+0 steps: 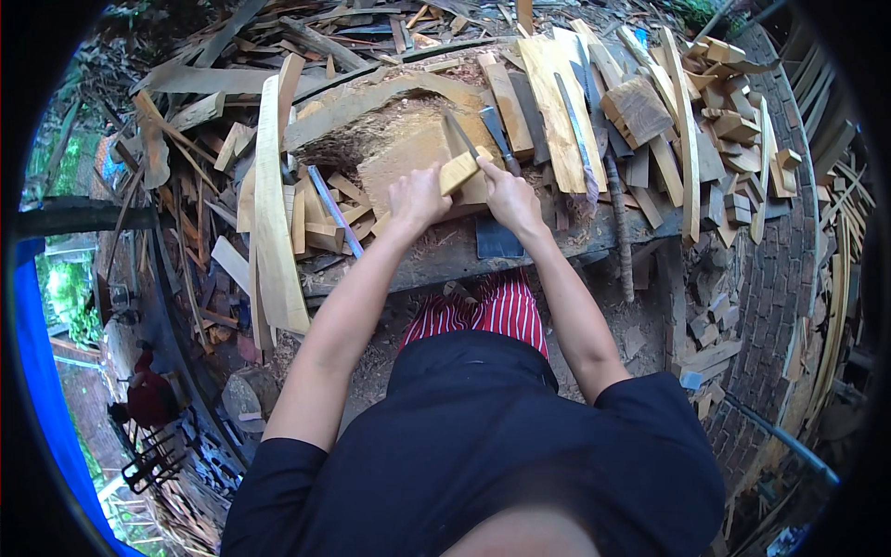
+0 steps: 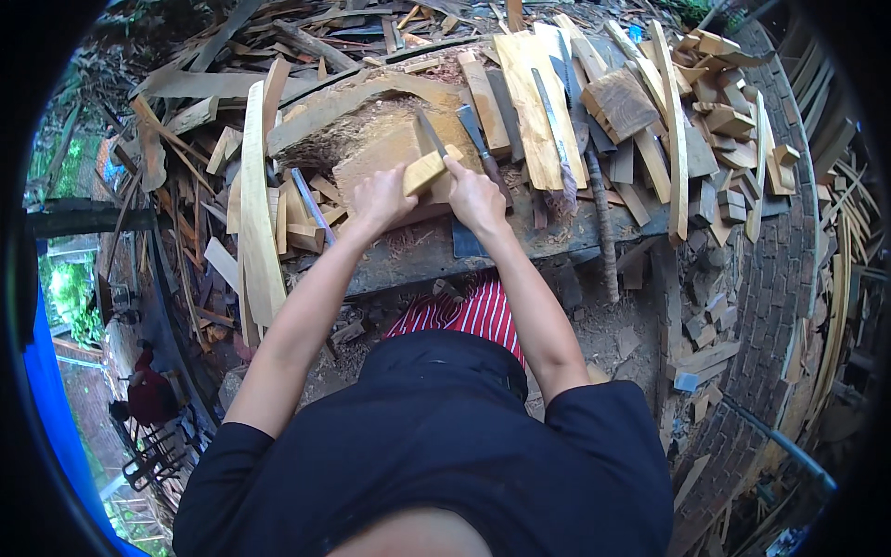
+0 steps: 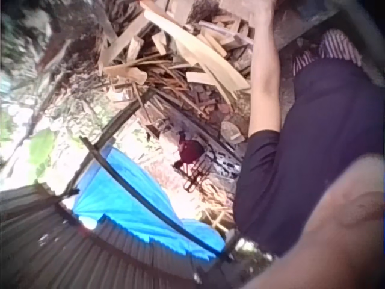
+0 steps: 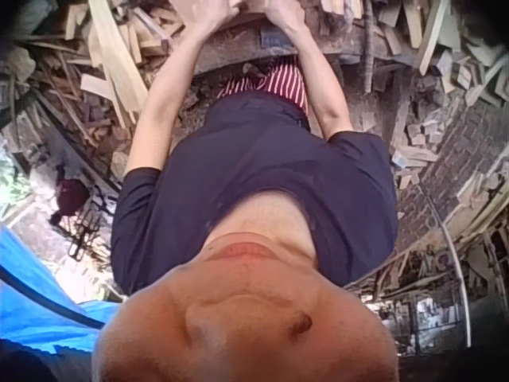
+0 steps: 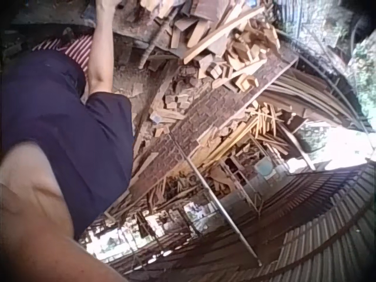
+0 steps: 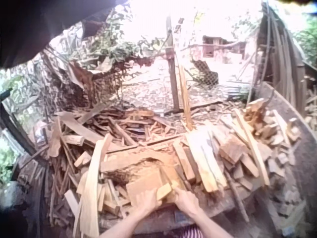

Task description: Manually shape a small piece of wood using a rasp or file.

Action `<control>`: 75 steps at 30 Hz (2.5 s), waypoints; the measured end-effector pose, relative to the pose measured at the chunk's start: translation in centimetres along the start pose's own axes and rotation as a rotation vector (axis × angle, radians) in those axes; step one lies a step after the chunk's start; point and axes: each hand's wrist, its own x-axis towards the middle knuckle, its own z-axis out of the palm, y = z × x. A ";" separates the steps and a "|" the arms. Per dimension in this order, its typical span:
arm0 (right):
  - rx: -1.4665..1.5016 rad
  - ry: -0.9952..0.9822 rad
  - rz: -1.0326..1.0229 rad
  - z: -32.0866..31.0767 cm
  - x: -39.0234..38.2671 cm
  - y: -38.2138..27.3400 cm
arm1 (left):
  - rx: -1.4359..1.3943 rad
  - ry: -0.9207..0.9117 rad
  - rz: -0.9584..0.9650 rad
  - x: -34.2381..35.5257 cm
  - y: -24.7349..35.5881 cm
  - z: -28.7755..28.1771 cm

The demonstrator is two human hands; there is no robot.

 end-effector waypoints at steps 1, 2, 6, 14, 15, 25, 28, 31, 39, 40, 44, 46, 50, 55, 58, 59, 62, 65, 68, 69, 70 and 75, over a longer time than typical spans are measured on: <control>-0.024 -0.010 -0.028 -0.4 -0.5 -0.7 | 0.044 -0.007 0.033 -0.5 0.1 0.4; -0.028 -0.017 -0.039 -0.7 -0.3 -1.0 | 0.041 0.031 0.050 -1.2 0.2 0.8; -0.014 0.009 0.048 -0.7 0.5 -0.3 | 0.048 0.110 0.081 -1.0 0.6 2.0; -0.042 0.113 0.020 0.7 0.4 0.5 | 0.071 0.155 0.106 -1.2 0.4 2.5; -0.033 0.114 0.017 1.0 0.2 0.8 | 0.050 0.141 0.110 -1.2 0.6 2.5; -0.024 0.069 -0.017 0.9 0.5 0.4 | 0.034 0.158 0.091 -0.9 0.7 2.6; -0.098 -0.025 -0.046 -0.6 -0.6 -2.2 | 0.040 0.202 0.088 -0.7 -0.1 2.7; -0.090 0.044 0.040 0.5 1.0 -0.4 | 0.001 0.170 0.049 -0.9 0.7 1.5; 0.702 0.159 0.016 2.0 2.1 8.7 | 0.147 0.304 0.171 -0.2 -0.4 2.0; 0.780 0.084 0.151 0.0 0.7 6.1 | 0.293 0.484 0.184 0.1 -2.2 2.1; 0.447 0.203 0.004 2.3 0.6 14.1 | 0.457 0.542 0.419 2.5 -3.5 3.3; 0.512 0.032 0.149 1.8 -1.2 9.9 | 0.072 0.306 0.396 0.8 -5.0 6.0; 0.550 0.008 0.149 3.8 -3.1 12.9 | 0.212 0.266 0.305 0.6 -2.8 6.2; 0.491 -0.074 0.181 3.0 -4.0 11.4 | 0.211 0.085 0.365 0.7 -4.1 4.7; 0.423 -0.045 0.102 1.3 -4.6 9.8 | 0.275 0.036 0.237 0.7 -7.2 2.7; 0.374 -0.021 0.052 0.5 -5.0 9.3 | 0.256 0.059 0.199 0.5 -8.7 2.6; 0.292 0.043 -0.027 -0.3 -6.0 8.9 | 0.204 0.110 0.120 -0.6 -11.1 3.4; 0.310 0.038 0.006 -0.8 -7.5 9.0 | -0.068 0.240 -0.059 -2.0 -11.2 5.4; 0.291 0.025 0.061 -0.8 -9.0 9.3 | -0.181 0.407 -0.127 -2.7 -10.1 8.3; 0.312 0.046 0.051 -0.6 -9.6 9.4 | -0.209 0.389 -0.151 -3.3 -9.6 8.8; 0.307 0.048 0.055 -0.5 -10.0 9.6 | -0.214 0.386 -0.148 -3.7 -9.4 9.1; 0.331 -0.001 0.170 -0.9 -10.1 9.0 | -0.292 0.348 -0.182 -6.2 -9.0 9.2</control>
